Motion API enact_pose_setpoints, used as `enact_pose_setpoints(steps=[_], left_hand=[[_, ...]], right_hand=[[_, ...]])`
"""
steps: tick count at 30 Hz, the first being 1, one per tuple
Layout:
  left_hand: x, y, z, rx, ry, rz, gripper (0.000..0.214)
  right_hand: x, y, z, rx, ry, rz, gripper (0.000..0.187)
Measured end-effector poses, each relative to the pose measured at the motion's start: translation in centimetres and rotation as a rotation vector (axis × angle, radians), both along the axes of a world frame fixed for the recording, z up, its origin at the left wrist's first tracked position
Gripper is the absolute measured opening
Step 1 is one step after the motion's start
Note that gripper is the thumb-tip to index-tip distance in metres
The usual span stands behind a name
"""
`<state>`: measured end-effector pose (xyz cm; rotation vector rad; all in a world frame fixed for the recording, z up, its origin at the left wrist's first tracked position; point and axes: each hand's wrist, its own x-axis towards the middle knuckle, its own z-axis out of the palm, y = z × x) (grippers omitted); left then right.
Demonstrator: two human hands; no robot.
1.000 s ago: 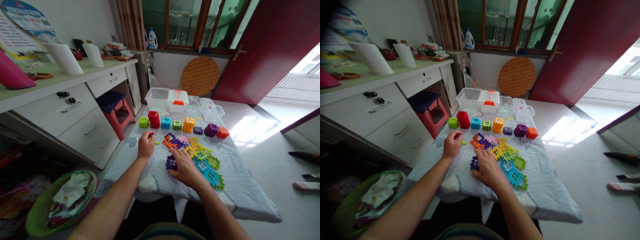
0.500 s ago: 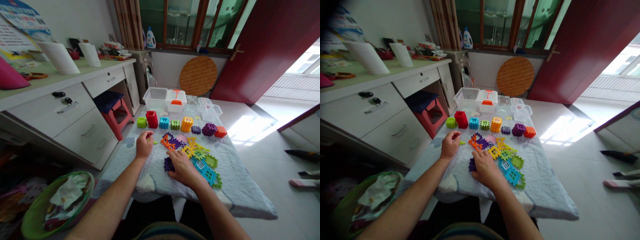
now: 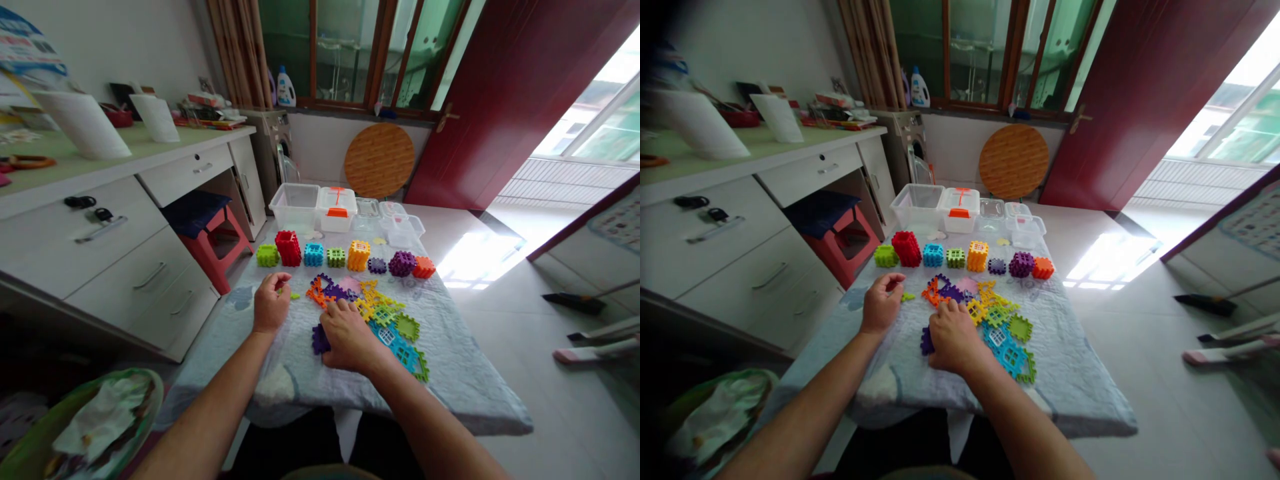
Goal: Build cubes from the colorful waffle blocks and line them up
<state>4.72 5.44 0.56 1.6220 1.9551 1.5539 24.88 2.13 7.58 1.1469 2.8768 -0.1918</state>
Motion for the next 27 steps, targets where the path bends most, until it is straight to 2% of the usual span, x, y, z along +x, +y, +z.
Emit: enact_pose_setpoints(steps=[3, 5, 9, 13, 15, 18, 27], left_hand=[[0.0, 0.0, 0.0, 0.001, -0.001, 0.001, 0.019], [0.0, -0.1, 0.0, -0.002, 0.001, 0.0, 0.019], [0.1, -0.1, 0.1, -0.013, 0.004, -0.008, 0.02], [0.1, -0.1, 0.0, -0.032, -0.003, -0.005, 0.02], [0.1, -0.1, -0.1, -0.035, -0.002, -0.008, 0.02], [-0.1, 0.0, -0.2, -0.034, 0.005, -0.02, 0.02], [0.0, 0.1, -0.1, -0.052, 0.005, -0.012, 0.019]], right_hand=[[1.7, 1.3, 1.4, 0.013, 0.088, 0.01, 0.039], [3.8, 3.2, 2.6, 0.059, 0.162, -0.046, 0.039], [9.1, 9.4, 4.4, 0.182, 0.176, -0.247, 0.047], [12.2, 15.4, 4.0, 0.196, 0.058, -0.381, 0.051], [12.4, 17.3, 3.3, 0.186, -0.013, -0.401, 0.052], [11.7, 18.7, 2.3, 0.151, -0.101, -0.414, 0.054], [10.1, 20.1, 0.6, 0.046, -0.234, -0.41, 0.053]])
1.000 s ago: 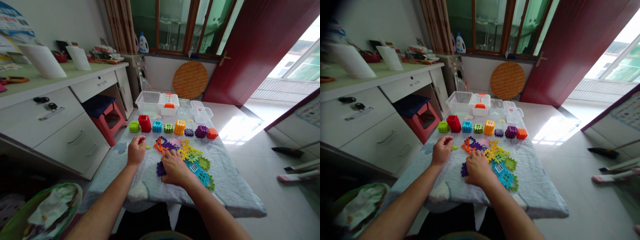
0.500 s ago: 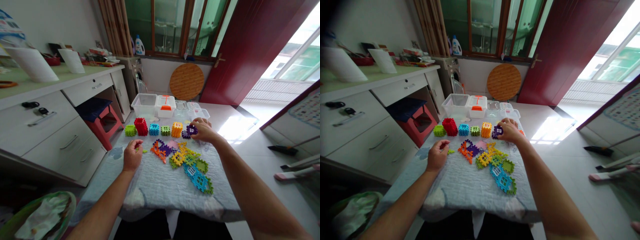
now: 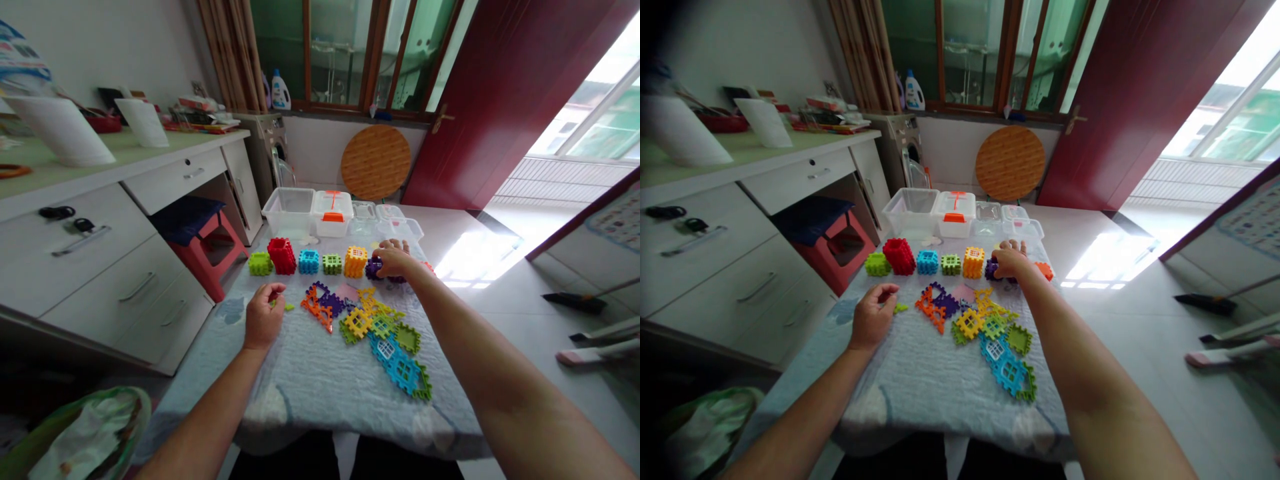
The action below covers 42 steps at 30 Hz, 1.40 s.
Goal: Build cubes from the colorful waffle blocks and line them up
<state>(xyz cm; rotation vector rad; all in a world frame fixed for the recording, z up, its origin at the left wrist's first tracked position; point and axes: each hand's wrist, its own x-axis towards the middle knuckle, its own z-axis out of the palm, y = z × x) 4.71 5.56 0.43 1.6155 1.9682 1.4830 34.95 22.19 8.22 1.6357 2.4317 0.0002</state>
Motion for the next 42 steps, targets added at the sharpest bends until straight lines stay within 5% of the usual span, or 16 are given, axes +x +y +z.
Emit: enact_pose_setpoints(steps=[15, 18, 22, 26, 29, 34, 42], left_hand=[[0.1, -0.1, 0.2, -0.01, -0.011, -0.003, 0.019], [0.1, -0.1, 0.1, -0.003, -0.009, -0.007, 0.019], [0.2, -0.2, 0.2, 0.008, 0.036, -0.022, 0.018], [0.3, -0.3, 0.3, 0.032, 0.081, -0.04, 0.017], [0.2, -0.4, 0.4, 0.043, 0.089, -0.034, 0.017], [0.2, -0.6, 0.7, 0.03, 0.078, -0.071, 0.019], [0.5, -0.6, 0.8, -0.006, 0.167, -0.167, 0.023]], right_hand=[[-0.7, -0.5, -0.4, 0.02, -0.025, 0.019, 0.043], [0.1, -1.1, 0.5, 0.117, 0.055, -0.003, 0.05], [1.1, -4.0, 2.4, 0.239, 0.342, -0.01, 0.045], [-0.5, -8.8, 2.8, 0.096, 0.563, 0.122, 0.031], [-3.6, -12.2, 1.6, 0.009, 0.544, 0.274, 0.028], [-9.0, -15.9, -0.9, -0.016, 0.339, 0.31, 0.03], [-11.7, -19.7, -2.0, -0.034, 0.424, 0.38, 0.039]])
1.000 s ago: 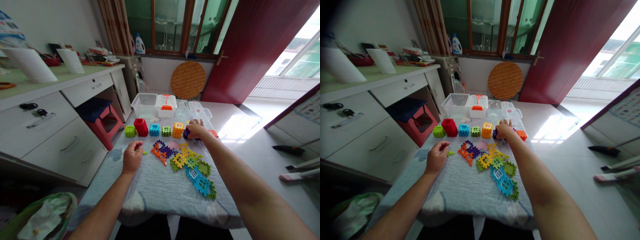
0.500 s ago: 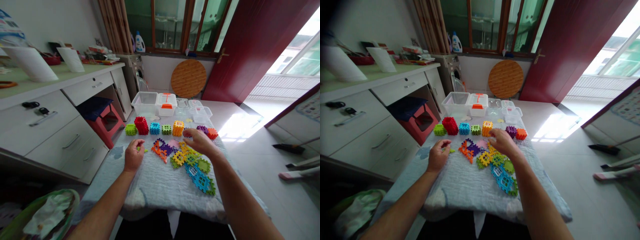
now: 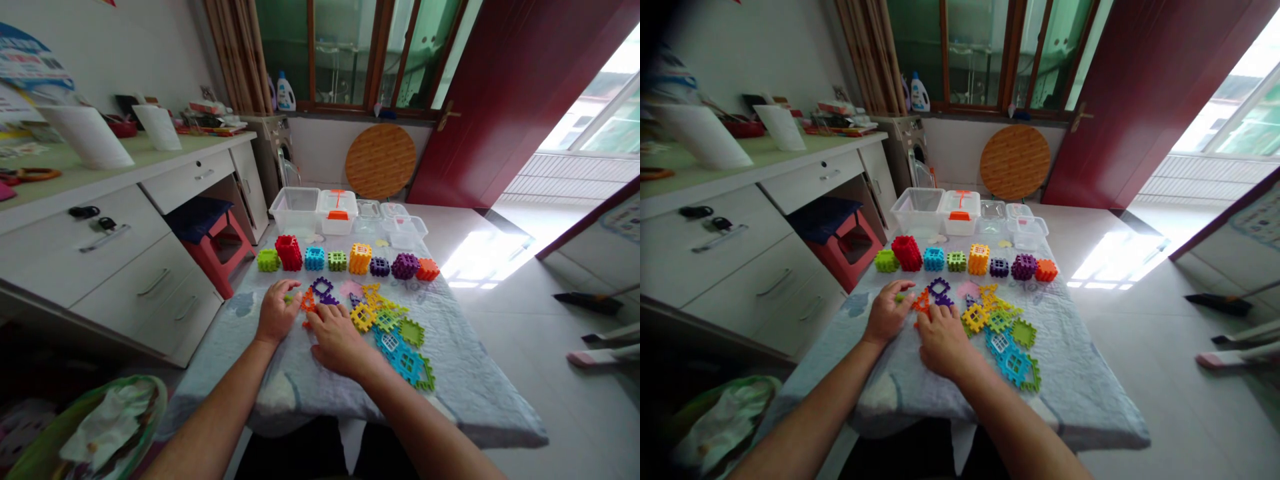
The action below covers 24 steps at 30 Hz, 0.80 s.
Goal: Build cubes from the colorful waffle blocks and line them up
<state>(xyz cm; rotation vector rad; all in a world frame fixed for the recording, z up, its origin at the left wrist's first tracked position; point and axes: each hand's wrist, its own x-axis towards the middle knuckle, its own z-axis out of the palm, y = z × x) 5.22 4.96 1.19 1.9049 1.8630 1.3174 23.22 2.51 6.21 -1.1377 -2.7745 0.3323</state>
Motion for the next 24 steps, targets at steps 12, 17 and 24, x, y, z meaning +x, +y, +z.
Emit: enact_pose_setpoints(steps=[12, 17, 24], left_hand=[[0.6, 0.4, -0.6, -0.088, 0.263, -0.078, 0.027], [0.4, 0.5, -0.7, -0.025, 0.208, -0.007, 0.031], [0.3, 0.3, -0.4, 0.012, 0.199, 0.042, 0.024]], right_hand=[[6.3, 2.2, 1.0, -0.09, 0.3, -0.185, 0.028], [10.5, 3.3, -0.3, -0.027, 0.315, -0.361, 0.028], [11.5, 2.8, -1.2, -0.029, 0.236, -0.382, 0.027]])
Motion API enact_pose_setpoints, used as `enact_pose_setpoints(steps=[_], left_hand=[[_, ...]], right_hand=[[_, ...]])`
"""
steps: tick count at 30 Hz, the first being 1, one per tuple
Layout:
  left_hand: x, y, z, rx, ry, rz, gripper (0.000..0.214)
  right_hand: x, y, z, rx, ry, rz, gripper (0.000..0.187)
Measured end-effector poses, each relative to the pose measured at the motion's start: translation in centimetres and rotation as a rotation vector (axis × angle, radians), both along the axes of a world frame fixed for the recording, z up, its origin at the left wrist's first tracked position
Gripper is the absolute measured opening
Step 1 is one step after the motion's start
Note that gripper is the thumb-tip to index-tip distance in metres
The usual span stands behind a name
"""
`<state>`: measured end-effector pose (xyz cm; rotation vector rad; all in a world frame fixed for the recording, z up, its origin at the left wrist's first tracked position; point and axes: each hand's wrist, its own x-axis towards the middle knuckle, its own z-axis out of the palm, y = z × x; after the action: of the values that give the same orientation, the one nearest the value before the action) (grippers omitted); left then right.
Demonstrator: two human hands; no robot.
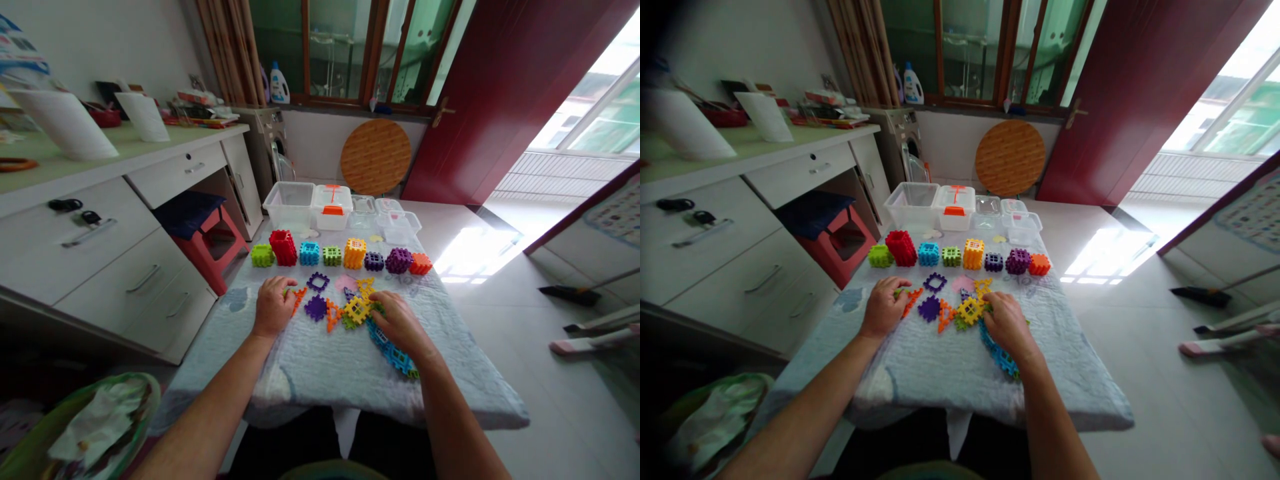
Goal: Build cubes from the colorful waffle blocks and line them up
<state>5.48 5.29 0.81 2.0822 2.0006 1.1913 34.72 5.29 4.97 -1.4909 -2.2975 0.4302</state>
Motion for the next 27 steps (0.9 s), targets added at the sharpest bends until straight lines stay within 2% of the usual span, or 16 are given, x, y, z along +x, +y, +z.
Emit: enact_pose_setpoints(steps=[3, 6, 9, 11, 15, 20, 23, 25, 27], left_hand=[[-0.1, 0.0, 0.0, 0.027, -0.012, 0.014, 0.024], [-0.1, 0.0, 0.0, 0.051, -0.018, 0.02, 0.023], [-0.1, -0.1, 0.1, 0.054, -0.023, 0.03, 0.022], [-0.1, -0.2, 0.1, 0.052, -0.027, 0.038, 0.021], [-0.1, -0.2, 0.1, 0.062, -0.027, 0.029, 0.02], [0.0, -0.2, 0.0, 0.077, -0.031, 0.014, 0.02], [0.0, -0.2, 0.1, 0.076, -0.036, 0.02, 0.02], [-0.1, -0.1, 0.1, 0.075, -0.04, 0.021, 0.02], [-0.1, -0.1, 0.0, 0.077, -0.041, 0.021, 0.02]], right_hand=[[-1.9, -0.3, 0.7, 0.027, 0.006, 0.071, 0.025], [-5.1, -0.6, 1.4, 0.032, -0.037, 0.154, 0.023], [-8.4, -1.1, 1.3, 0.05, -0.161, 0.126, 0.035], [-9.8, -1.4, 0.8, 0.043, -0.235, 0.116, 0.035], [-10.1, -1.8, 0.2, 0.042, -0.235, 0.145, 0.036], [-9.1, -0.8, 1.0, -0.096, -0.197, 0.291, 0.013], [-9.8, 1.2, 1.2, -0.04, -0.182, 0.222, 0.017], [-10.8, 2.8, 1.0, 0.034, -0.185, 0.1, 0.02], [-11.9, 4.4, 0.4, 0.045, -0.22, -0.01, 0.026]])
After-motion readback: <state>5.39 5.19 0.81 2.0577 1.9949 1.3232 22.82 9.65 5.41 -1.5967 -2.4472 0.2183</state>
